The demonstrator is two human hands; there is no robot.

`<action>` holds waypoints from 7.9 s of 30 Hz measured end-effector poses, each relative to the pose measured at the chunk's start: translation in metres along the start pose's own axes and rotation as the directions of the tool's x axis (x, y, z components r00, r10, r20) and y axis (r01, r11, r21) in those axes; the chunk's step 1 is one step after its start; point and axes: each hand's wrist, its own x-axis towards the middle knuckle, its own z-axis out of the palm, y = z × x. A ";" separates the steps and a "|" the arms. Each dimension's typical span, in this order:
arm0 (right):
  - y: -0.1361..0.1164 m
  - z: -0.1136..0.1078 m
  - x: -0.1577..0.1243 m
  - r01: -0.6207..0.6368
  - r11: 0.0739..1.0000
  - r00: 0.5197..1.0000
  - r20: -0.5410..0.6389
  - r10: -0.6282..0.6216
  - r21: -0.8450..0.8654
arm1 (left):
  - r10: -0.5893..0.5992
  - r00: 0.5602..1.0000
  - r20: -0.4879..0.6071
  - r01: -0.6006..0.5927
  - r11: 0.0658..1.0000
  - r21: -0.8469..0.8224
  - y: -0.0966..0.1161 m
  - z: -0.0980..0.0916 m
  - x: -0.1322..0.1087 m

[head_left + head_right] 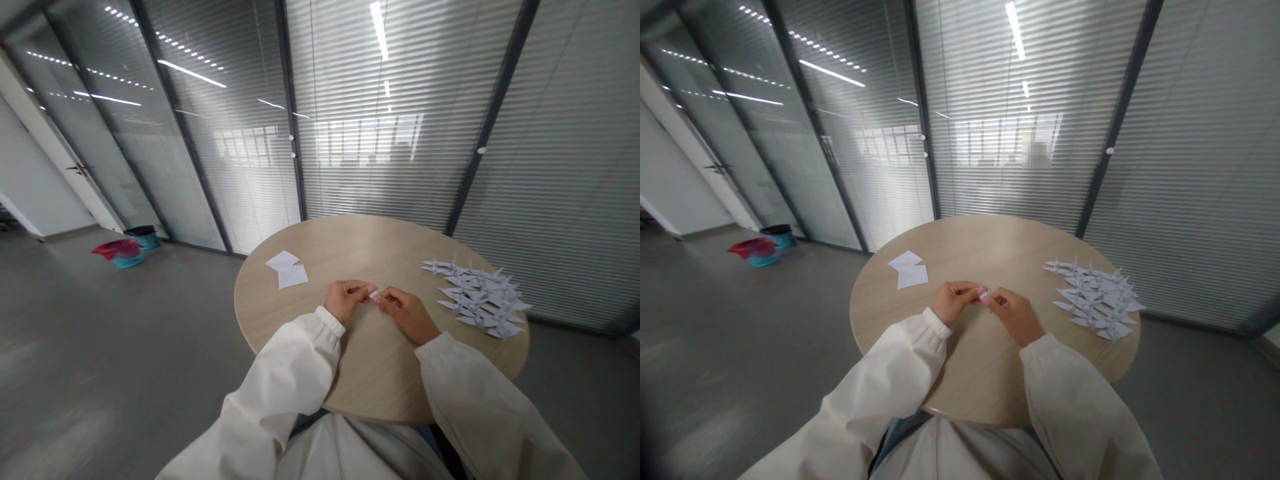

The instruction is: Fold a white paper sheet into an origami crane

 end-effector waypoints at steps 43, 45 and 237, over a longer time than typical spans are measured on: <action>0.007 -0.001 0.004 -0.066 0.871 0.992 0.123 0.006 0.488 | 0.138 0.976 0.166 -0.112 0.981 -0.160 0.009 0.003 -0.002; 0.008 -0.001 0.004 -0.097 0.806 0.989 0.148 0.011 0.584 | 0.140 0.979 0.145 -0.117 0.980 -0.160 0.008 0.003 -0.002; -0.007 -0.008 0.001 -0.016 0.951 0.997 0.070 -0.006 0.309 | 0.123 0.990 0.064 -0.124 0.992 0.002 0.001 0.004 -0.001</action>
